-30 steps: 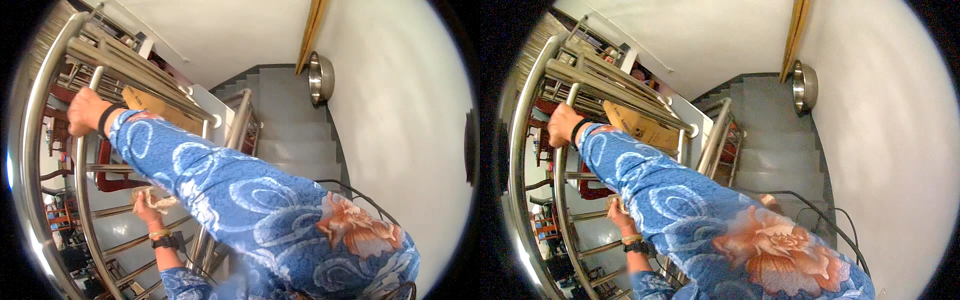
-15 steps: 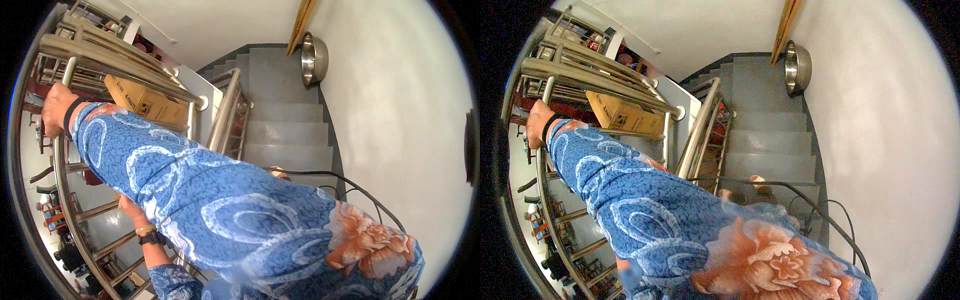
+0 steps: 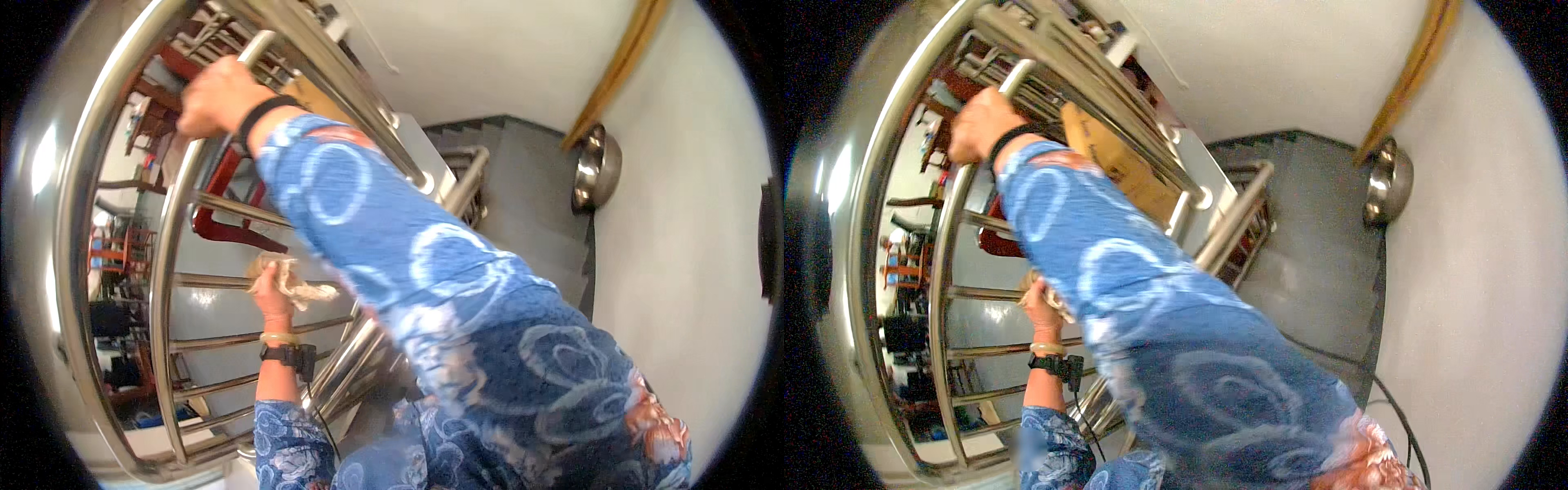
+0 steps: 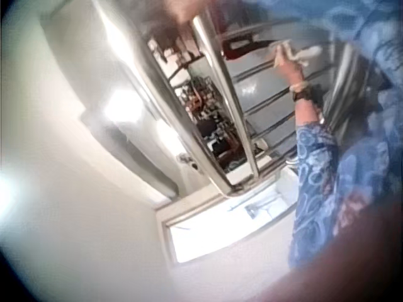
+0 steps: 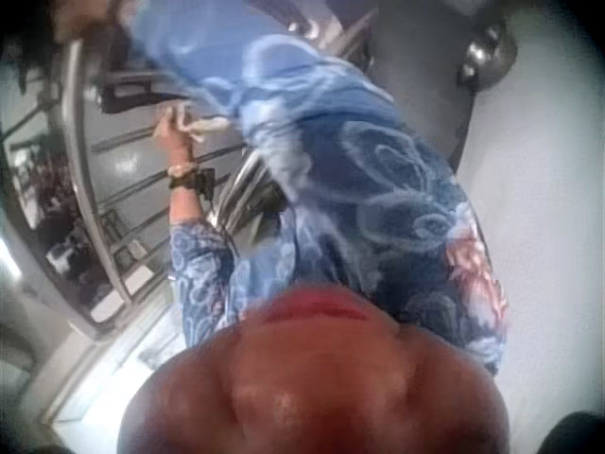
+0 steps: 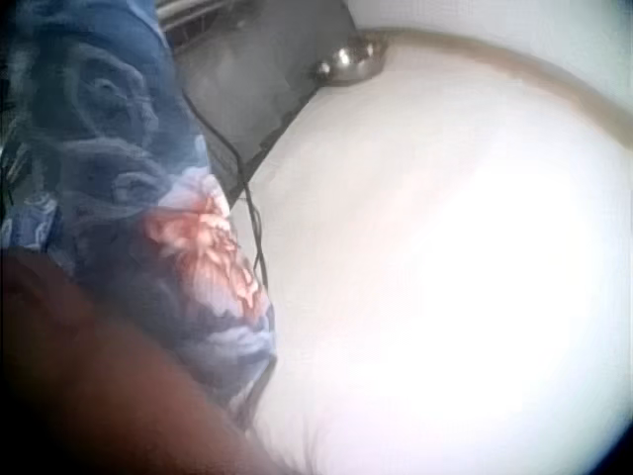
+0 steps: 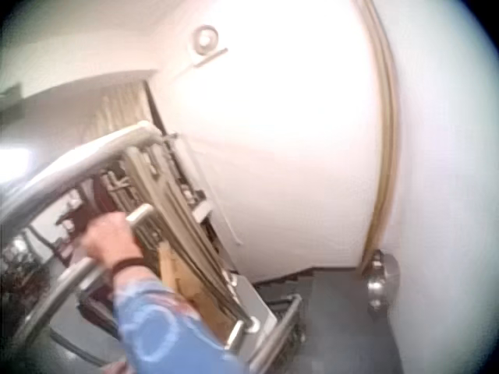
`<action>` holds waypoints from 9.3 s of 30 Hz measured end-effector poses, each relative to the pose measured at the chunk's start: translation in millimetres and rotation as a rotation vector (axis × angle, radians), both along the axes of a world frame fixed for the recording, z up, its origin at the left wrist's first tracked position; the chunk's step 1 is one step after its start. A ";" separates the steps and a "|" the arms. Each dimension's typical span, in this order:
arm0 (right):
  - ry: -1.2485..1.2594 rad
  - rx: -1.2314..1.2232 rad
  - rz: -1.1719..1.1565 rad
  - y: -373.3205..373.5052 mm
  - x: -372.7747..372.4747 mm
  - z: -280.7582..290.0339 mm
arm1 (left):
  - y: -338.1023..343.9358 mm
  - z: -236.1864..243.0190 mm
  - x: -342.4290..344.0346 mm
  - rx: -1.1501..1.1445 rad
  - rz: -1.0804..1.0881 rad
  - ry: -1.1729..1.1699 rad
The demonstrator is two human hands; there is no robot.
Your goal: The person wipes a metal stair railing with a cloth, cleaning the vertical bars and handrail while descending the stairs.
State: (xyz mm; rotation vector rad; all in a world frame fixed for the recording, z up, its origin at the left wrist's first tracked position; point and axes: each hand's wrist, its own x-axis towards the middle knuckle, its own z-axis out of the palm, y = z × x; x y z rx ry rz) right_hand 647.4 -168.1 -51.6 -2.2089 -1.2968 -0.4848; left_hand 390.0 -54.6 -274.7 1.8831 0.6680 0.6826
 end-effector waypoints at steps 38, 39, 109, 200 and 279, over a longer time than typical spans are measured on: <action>-0.634 -0.044 0.072 14.9 69.9 -31.2 | -114.7 152.5 -213.5 -0.549 -0.330 -0.945; -0.655 -0.042 0.086 15.1 74.1 -30.4 | -118.5 157.2 -216.2 -0.553 -0.314 -0.944; -0.510 0.024 0.091 0.4 34.4 -23.7 | -50.5 239.2 -57.0 1.326 0.137 0.433; -0.517 0.273 -0.312 -56.8 -36.0 70.8 | -23.4 217.0 -93.3 1.420 0.537 0.400; -0.512 0.525 0.080 -67.8 123.7 68.9 | -32.0 220.9 -83.8 1.301 0.545 0.448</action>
